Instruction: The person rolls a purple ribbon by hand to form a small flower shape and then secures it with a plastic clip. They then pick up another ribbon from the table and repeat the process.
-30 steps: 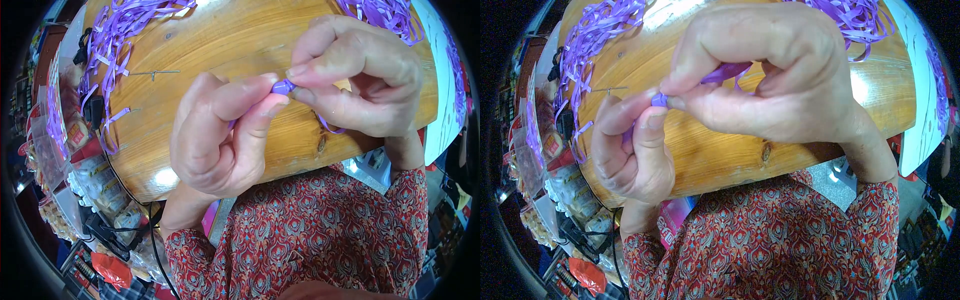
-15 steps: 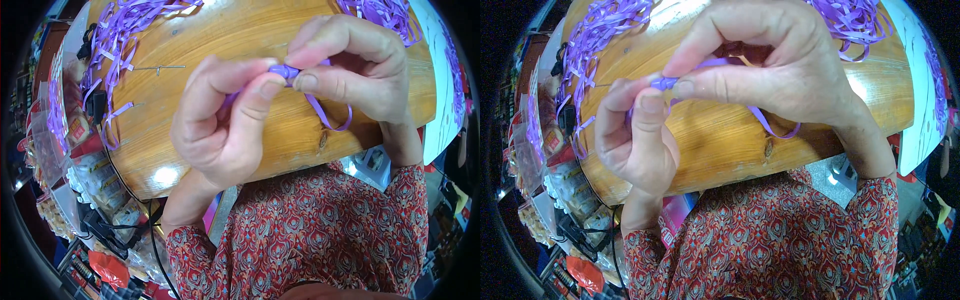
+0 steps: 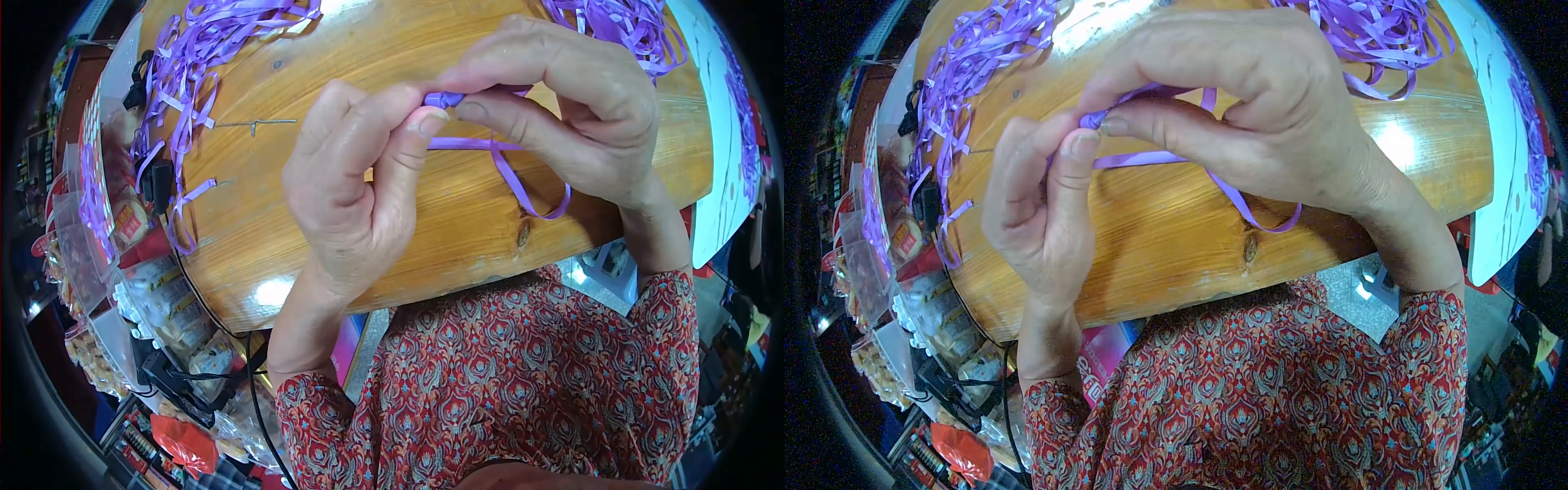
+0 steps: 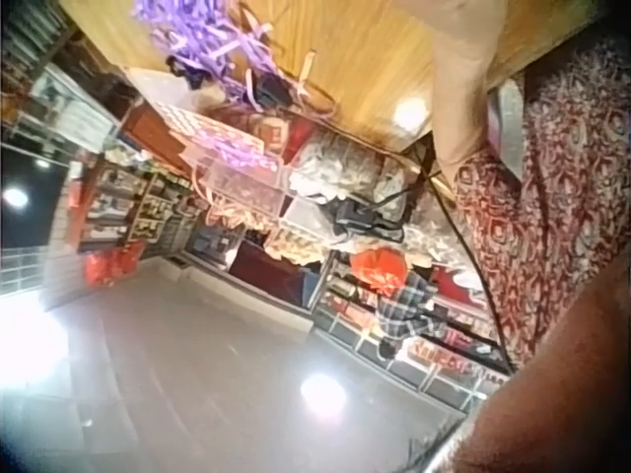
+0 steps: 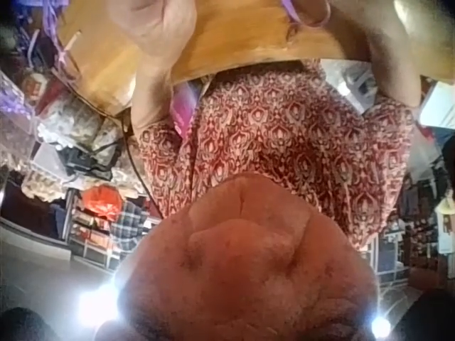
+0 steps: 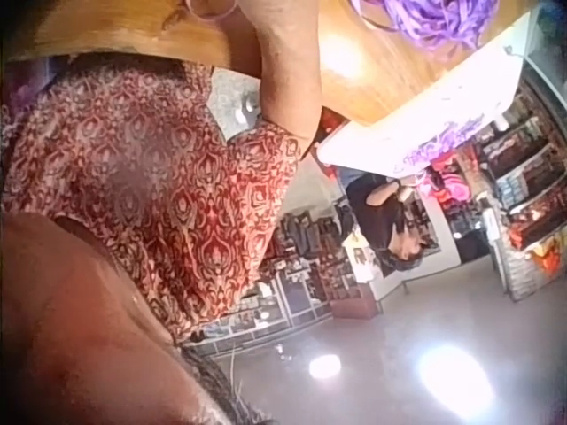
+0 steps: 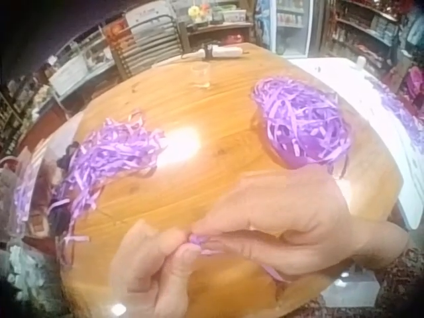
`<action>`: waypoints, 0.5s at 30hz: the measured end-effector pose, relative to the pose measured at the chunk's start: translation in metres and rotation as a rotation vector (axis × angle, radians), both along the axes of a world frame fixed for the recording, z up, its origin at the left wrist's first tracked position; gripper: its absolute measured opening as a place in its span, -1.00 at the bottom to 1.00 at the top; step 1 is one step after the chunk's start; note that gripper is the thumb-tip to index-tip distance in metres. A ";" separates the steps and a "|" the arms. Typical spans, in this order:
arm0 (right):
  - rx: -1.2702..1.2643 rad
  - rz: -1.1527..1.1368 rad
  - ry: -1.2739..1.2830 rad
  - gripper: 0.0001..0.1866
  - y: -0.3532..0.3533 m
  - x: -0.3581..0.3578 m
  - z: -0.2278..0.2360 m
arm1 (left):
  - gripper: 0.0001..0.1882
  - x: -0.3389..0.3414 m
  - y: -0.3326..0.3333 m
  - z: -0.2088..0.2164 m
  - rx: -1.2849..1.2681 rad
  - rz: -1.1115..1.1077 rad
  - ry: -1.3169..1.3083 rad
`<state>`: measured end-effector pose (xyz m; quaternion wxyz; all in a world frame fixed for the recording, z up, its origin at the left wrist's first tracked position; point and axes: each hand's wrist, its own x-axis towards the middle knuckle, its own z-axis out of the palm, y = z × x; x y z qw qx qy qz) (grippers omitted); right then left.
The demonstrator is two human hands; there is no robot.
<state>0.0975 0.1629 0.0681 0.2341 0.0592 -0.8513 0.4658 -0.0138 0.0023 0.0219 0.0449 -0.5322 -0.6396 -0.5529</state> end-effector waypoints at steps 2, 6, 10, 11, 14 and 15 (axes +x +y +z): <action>0.101 -0.059 -0.152 -0.79 0.003 0.003 0.021 | -0.82 -0.005 -0.005 0.005 -0.066 -0.049 -0.043; 0.279 -0.093 -0.138 -0.77 0.004 0.006 0.022 | -0.82 -0.004 -0.008 0.010 -0.129 -0.128 -0.173; 0.304 -0.083 -0.111 -0.77 0.004 0.006 0.022 | -0.86 -0.006 -0.006 0.011 -0.171 -0.163 -0.232; 0.313 -0.084 -0.105 -0.77 0.005 0.007 0.022 | -0.87 -0.007 -0.001 0.009 -0.108 -0.226 -0.344; 0.334 -0.074 -0.072 -0.78 0.005 0.009 0.022 | -0.86 -0.005 0.000 0.013 -0.136 -0.294 -0.646; 0.340 -0.070 -0.060 -0.78 0.005 0.010 0.021 | -0.84 -0.004 -0.001 0.015 -0.226 -0.300 -0.839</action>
